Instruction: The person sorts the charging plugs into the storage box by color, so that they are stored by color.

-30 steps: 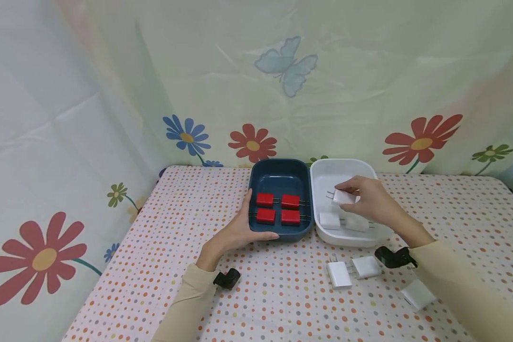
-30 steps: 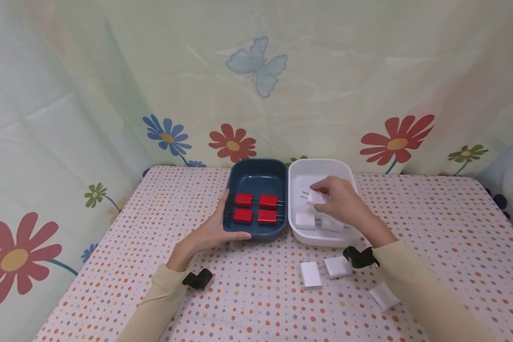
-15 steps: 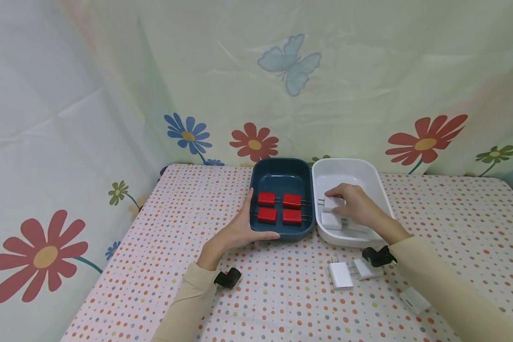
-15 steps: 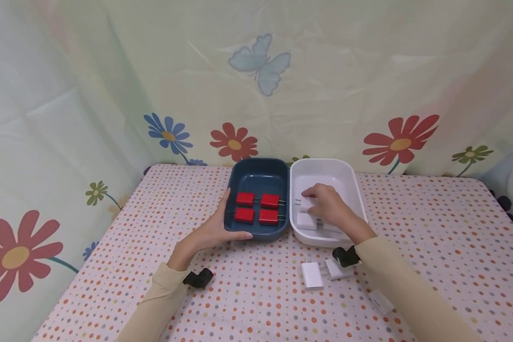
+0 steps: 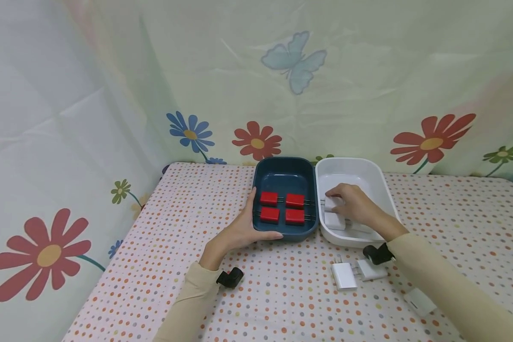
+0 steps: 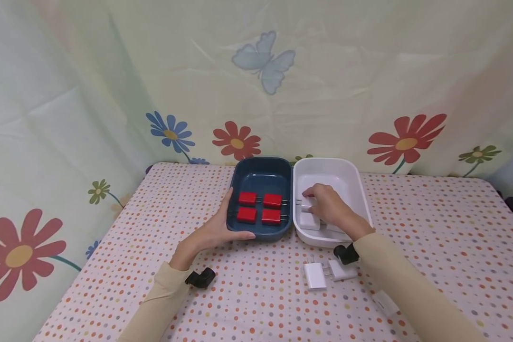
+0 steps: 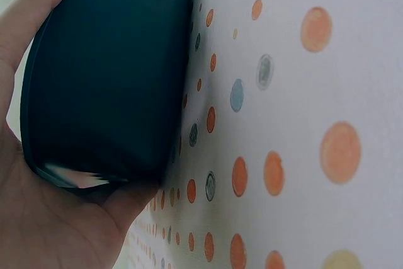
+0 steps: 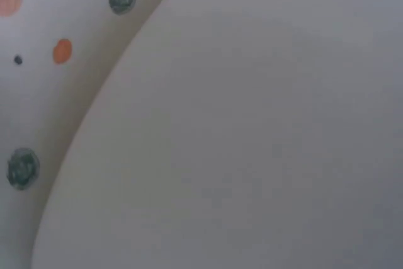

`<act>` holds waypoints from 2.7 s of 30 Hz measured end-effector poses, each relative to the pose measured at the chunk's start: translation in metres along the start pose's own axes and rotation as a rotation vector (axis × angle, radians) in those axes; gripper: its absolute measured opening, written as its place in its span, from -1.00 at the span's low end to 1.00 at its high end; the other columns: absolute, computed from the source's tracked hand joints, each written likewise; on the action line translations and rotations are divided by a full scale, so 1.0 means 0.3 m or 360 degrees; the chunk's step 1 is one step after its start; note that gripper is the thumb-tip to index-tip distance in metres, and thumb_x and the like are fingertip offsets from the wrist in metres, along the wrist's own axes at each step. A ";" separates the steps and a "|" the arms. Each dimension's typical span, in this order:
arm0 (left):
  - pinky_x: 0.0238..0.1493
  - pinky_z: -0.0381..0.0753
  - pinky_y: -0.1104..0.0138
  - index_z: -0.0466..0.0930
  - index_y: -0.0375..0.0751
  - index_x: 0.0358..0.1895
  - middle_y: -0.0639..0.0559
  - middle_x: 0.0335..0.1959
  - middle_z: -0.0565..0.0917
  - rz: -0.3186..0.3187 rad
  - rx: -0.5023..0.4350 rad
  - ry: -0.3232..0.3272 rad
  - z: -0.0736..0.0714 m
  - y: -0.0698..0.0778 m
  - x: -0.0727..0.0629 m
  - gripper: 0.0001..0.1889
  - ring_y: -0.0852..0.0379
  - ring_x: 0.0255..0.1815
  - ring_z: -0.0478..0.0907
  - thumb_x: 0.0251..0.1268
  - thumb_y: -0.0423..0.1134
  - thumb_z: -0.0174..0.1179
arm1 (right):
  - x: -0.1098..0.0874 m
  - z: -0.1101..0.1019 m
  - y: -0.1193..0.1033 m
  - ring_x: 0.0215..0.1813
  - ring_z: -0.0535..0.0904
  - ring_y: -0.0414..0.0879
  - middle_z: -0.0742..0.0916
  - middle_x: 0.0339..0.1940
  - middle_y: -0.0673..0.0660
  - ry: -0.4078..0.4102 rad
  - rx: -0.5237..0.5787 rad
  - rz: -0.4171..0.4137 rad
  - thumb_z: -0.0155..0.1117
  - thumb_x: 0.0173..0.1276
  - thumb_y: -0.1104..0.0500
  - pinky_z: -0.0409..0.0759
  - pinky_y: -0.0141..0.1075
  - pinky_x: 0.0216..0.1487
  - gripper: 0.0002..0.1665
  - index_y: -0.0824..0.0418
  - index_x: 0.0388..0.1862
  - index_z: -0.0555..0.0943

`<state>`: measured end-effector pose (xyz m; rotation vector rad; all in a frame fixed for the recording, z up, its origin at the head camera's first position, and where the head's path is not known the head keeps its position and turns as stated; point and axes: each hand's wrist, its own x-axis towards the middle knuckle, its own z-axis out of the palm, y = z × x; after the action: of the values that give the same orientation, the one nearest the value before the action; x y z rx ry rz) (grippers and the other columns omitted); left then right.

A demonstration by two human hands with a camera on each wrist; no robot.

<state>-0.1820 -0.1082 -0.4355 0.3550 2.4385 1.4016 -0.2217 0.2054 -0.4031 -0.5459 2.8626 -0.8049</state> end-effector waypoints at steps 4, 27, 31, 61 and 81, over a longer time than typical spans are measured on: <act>0.54 0.20 -0.18 -0.50 0.19 0.72 0.03 0.75 -0.13 0.0002 -0.0010 -0.0007 0.003 0.008 0.000 0.40 -0.07 0.70 -0.08 0.14 0.01 0.59 | 0.002 -0.001 0.004 0.20 0.62 0.39 0.70 0.11 0.52 -0.0012 -0.0025 0.0014 0.47 0.21 0.53 0.56 0.21 0.26 -0.50 0.61 0.16 0.62; 0.53 0.23 -0.19 -0.50 0.17 0.72 0.02 0.74 -0.12 0.0008 -0.0007 -0.0011 0.005 0.006 0.000 0.40 -0.09 0.69 -0.06 0.14 0.02 0.58 | -0.180 -0.070 -0.072 0.11 0.68 0.28 0.76 0.02 0.31 0.0270 0.0057 -0.0288 0.55 0.23 0.42 0.64 0.20 0.15 -0.55 0.42 0.12 0.70; 0.53 0.23 -0.19 -0.50 0.18 0.72 0.01 0.74 -0.11 -0.0023 -0.0007 0.0001 0.004 0.008 -0.001 0.40 -0.09 0.69 -0.06 0.15 0.01 0.58 | -0.284 -0.069 -0.104 0.08 0.71 0.15 0.78 0.01 0.15 0.0268 0.0063 -0.0402 0.63 0.15 0.39 0.71 0.10 0.06 -0.50 0.26 0.10 0.74; 0.53 0.23 -0.20 -0.51 0.12 0.72 -0.03 0.74 -0.11 0.0013 -0.0004 0.0005 0.009 0.015 0.000 0.40 -0.12 0.68 -0.05 0.15 0.00 0.58 | -0.522 0.071 0.093 0.13 0.70 0.12 0.72 0.08 -0.03 0.0075 -0.0070 -0.0255 0.72 0.03 0.29 0.73 -0.16 0.02 -0.41 0.13 0.09 0.77; 0.52 0.24 -0.18 -0.50 0.11 0.72 -0.01 0.74 -0.09 0.0017 -0.0015 0.0012 0.005 0.008 -0.003 0.40 -0.09 0.68 -0.03 0.15 -0.03 0.58 | -0.555 -0.043 0.136 0.02 0.59 -0.41 0.75 0.01 -0.10 0.0186 -0.0077 -0.0410 0.77 -0.08 0.19 0.72 -0.38 -0.14 -0.37 0.02 0.06 0.78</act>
<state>-0.1807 -0.1063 -0.4340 0.3618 2.4387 1.4209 -0.0825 0.3060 -0.4107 -0.9179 2.9637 -0.8298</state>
